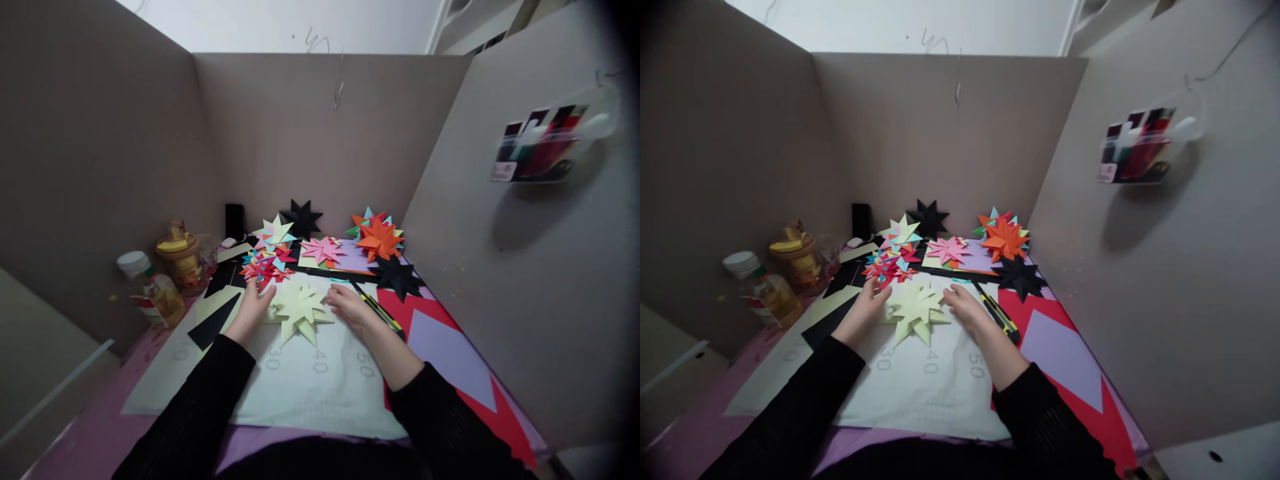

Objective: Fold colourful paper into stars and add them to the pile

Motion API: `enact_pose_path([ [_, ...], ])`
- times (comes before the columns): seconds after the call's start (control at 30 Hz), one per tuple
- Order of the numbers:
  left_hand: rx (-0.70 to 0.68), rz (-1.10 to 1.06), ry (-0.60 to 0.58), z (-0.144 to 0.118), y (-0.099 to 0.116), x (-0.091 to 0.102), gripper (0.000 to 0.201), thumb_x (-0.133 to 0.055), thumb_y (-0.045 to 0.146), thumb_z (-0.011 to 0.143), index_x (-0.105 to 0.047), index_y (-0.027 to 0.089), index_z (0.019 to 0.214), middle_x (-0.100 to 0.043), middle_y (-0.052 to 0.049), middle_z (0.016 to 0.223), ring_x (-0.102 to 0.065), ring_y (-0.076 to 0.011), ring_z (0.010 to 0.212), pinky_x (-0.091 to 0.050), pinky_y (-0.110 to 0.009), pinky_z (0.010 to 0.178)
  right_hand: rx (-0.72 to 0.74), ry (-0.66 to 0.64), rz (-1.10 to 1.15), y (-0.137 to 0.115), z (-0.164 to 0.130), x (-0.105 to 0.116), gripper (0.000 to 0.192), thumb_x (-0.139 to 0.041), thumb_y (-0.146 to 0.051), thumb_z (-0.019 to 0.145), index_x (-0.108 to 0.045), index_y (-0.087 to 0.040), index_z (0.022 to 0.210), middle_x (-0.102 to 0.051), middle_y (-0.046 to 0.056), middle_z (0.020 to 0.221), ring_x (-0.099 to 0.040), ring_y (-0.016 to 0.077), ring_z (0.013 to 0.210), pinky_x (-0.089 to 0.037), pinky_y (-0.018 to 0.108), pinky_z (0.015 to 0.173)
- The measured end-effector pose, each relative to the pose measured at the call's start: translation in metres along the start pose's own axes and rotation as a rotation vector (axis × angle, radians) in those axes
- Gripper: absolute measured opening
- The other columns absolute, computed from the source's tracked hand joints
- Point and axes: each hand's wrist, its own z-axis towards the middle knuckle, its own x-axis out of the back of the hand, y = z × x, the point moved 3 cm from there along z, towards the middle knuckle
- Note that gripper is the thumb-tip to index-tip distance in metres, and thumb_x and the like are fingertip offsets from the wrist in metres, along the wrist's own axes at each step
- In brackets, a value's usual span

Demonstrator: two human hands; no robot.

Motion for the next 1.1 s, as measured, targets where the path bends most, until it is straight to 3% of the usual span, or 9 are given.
enact_pose_path([
  [0.07, -0.012, 0.01, -0.061, -0.001, -0.001, -0.002, 0.056, -0.067, 0.04, 0.073, -0.05, 0.017, 0.121, -0.048, -0.019, 0.132, -0.051, -0.0303, 0.117, -0.041, -0.041, 0.094, 0.06, 0.068, -0.071, 0.006, 0.003, 0.003, 0.035, -0.072, -0.037, 0.067, -0.067, -0.022, 0.098, -0.067, 0.01, 0.107, -0.064, 0.0217, 0.092, -0.05, 0.037, 0.076],
  [0.23, 0.05, -0.042, -0.191, -0.007, -0.004, -0.01, 0.048, -0.064, 0.031, 0.075, -0.05, 0.016, 0.119, -0.05, -0.02, 0.13, -0.056, -0.0272, 0.109, -0.045, -0.036, 0.085, 0.217, -0.027, -0.189, 0.012, -0.005, -0.011, 0.04, -0.07, -0.034, 0.067, -0.067, -0.018, 0.104, -0.068, 0.01, 0.102, -0.064, 0.0216, 0.09, -0.048, 0.041, 0.086],
  [0.37, -0.041, -0.093, -0.064, -0.002, -0.003, -0.004, 0.039, -0.061, 0.027, 0.076, -0.053, 0.018, 0.113, -0.051, -0.015, 0.128, -0.053, -0.0251, 0.111, -0.043, -0.034, 0.086, 0.479, 0.073, -0.385, -0.033, -0.007, -0.021, 0.039, -0.059, -0.042, 0.078, -0.066, -0.02, 0.109, -0.062, 0.011, 0.12, -0.054, 0.0251, 0.114, -0.037, 0.045, 0.102],
  [0.47, -0.073, -0.202, 0.083, 0.005, -0.004, 0.003, 0.034, -0.058, 0.027, 0.077, -0.052, 0.021, 0.109, -0.055, -0.01, 0.121, -0.054, -0.0213, 0.107, -0.044, -0.031, 0.081, 0.637, -0.063, -0.631, -0.074, 0.002, -0.051, 0.052, -0.039, -0.049, 0.089, -0.053, -0.02, 0.13, -0.044, 0.009, 0.141, -0.029, 0.025, 0.137, -0.021, 0.045, 0.112],
  [0.57, -0.049, -0.349, 0.183, 0.009, -0.004, 0.01, 0.029, -0.057, 0.03, 0.078, -0.053, 0.021, 0.106, -0.057, -0.007, 0.117, -0.057, -0.018, 0.101, -0.044, -0.028, 0.074, 0.512, -0.145, -0.987, -0.07, 0.011, -0.087, 0.067, -0.029, -0.055, 0.09, -0.025, -0.017, 0.146, -0.015, 0.007, 0.154, 0.001, 0.0306, 0.142, -0.008, 0.055, 0.111],
  [0.63, -0.038, -0.451, 0.224, 0.009, -0.001, 0.014, 0.026, -0.057, 0.03, 0.079, -0.053, 0.021, 0.103, -0.058, -0.006, 0.114, -0.058, -0.016, 0.097, -0.043, -0.025, 0.072, 0.382, -0.245, -1.181, -0.043, 0.011, -0.106, 0.074, -0.026, -0.058, 0.09, -0.011, -0.015, 0.148, -0.003, 0.007, 0.155, 0.006, 0.0308, 0.142, -0.003, 0.056, 0.111],
  [0.7, -0.022, -0.534, 0.264, 0.008, 0.002, 0.018, 0.024, -0.057, 0.027, 0.078, -0.052, 0.021, 0.101, -0.06, -0.005, 0.11, -0.059, -0.0141, 0.094, -0.043, -0.024, 0.07, 0.337, -0.347, -1.295, -0.012, 0.007, -0.116, 0.081, -0.025, -0.066, 0.086, -0.006, -0.017, 0.149, 0.004, 0.005, 0.155, 0.011, 0.0303, 0.141, -0.002, 0.053, 0.112],
  [0.8, 0.008, -0.611, 0.277, 0.006, 0.005, 0.018, 0.023, -0.057, 0.025, 0.077, -0.053, 0.02, 0.099, -0.061, -0.004, 0.105, -0.059, -0.0127, 0.091, -0.041, -0.022, 0.067, 0.327, -0.37, -1.362, 0.014, 0.004, -0.117, 0.082, -0.017, -0.07, 0.084, 0.0, -0.021, 0.149, 0.011, 0.002, 0.155, 0.014, 0.0302, 0.141, -0.001, 0.053, 0.111],
  [1.1, 0.168, -0.753, 0.172, 0.005, 0.002, 0.011, 0.026, -0.063, 0.017, 0.069, -0.055, 0.019, 0.094, -0.061, -0.004, 0.099, -0.06, -0.0105, 0.078, -0.041, -0.021, 0.062, 0.265, -0.388, -1.392, 0.004, 0.009, -0.118, 0.082, -0.017, -0.069, 0.085, 0.001, -0.019, 0.148, 0.01, 0.005, 0.155, 0.014, 0.0296, 0.141, 0.0, 0.054, 0.11],
])
